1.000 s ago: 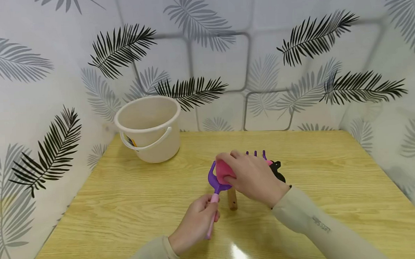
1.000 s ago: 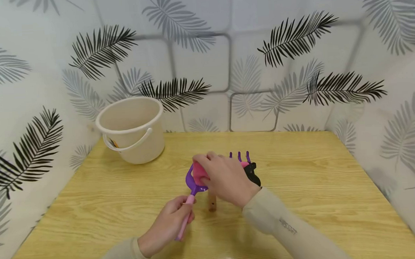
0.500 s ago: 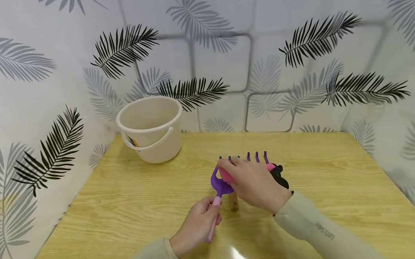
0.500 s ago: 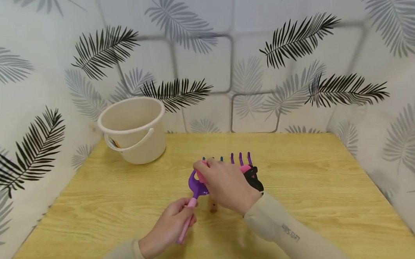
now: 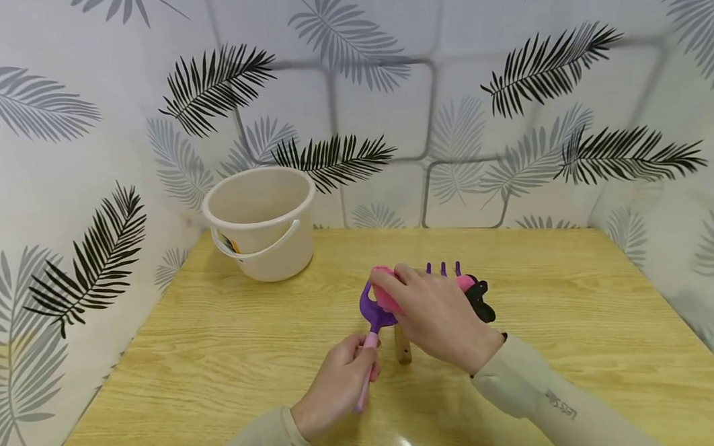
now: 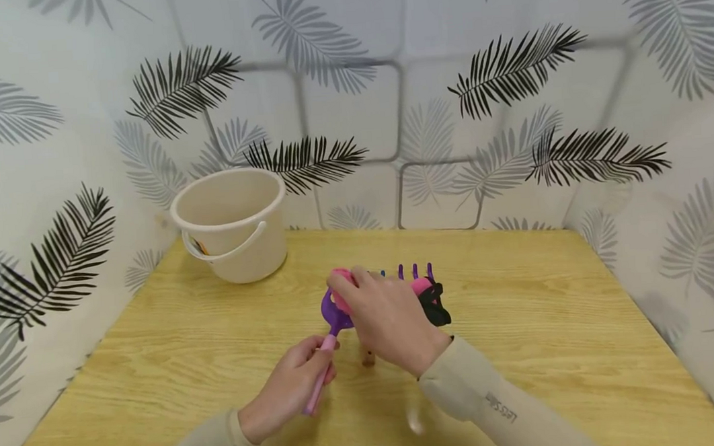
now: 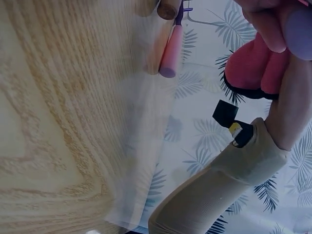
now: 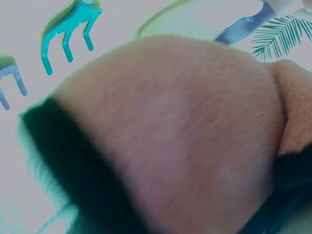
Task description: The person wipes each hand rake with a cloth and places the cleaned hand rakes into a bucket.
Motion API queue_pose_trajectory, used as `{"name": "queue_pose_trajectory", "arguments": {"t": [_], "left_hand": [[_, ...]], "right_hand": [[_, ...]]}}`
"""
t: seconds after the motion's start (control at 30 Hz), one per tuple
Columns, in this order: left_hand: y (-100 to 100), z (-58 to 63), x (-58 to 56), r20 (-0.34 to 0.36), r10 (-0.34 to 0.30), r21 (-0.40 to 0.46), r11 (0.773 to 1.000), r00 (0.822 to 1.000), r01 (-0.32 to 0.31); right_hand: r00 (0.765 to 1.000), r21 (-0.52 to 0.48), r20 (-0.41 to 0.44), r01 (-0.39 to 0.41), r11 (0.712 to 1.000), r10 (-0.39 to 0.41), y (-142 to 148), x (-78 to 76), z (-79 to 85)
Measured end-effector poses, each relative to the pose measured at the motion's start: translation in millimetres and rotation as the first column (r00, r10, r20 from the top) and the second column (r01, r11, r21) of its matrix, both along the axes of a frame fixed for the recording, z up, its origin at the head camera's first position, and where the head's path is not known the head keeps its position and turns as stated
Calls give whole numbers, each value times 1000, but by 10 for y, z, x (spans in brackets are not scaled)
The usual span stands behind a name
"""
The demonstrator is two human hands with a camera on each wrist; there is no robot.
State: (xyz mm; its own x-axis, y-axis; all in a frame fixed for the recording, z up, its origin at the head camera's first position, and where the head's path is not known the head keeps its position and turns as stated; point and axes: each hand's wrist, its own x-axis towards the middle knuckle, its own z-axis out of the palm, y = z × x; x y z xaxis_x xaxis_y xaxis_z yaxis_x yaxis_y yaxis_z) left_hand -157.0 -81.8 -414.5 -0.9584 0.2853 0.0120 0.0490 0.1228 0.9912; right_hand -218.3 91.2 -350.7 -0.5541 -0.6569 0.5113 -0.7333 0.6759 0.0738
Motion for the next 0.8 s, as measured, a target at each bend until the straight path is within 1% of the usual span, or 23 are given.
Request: {"name": "queue_pose_trajectory", "arguments": {"t": [0.1, 0.2, 0.37, 0.47, 0.53, 0.67, 0.8], "left_hand": [[12, 8, -3, 18, -2, 8, 1000, 1000, 1], [35, 15, 10, 22, -11, -12, 1000, 1000, 12], [84, -1, 68, 3, -18, -56, 998, 1000, 18], [94, -5, 89, -7, -11, -67, 998, 1000, 10], [89, -1, 89, -11, -12, -80, 997, 1000, 11], [71, -16, 66, -4, -13, -103, 995, 1000, 13], [69, -22, 61, 18, -22, -97, 995, 1000, 24]], "right_hand": [[1000, -21, 11, -23, 1000, 23, -41, 12, 14], [1000, 0, -11, -22, 1000, 22, -82, -25, 11], [995, 48, -89, 49, 998, -44, -73, -200, -54], [993, 74, -101, 72, 995, -64, -53, -262, -92], [995, 86, -85, 60, 994, -53, -53, -253, -102], [999, 98, -46, 4, 995, 1, -91, -161, -90], [999, 109, -47, -10, 994, 15, -109, -69, -74]]}}
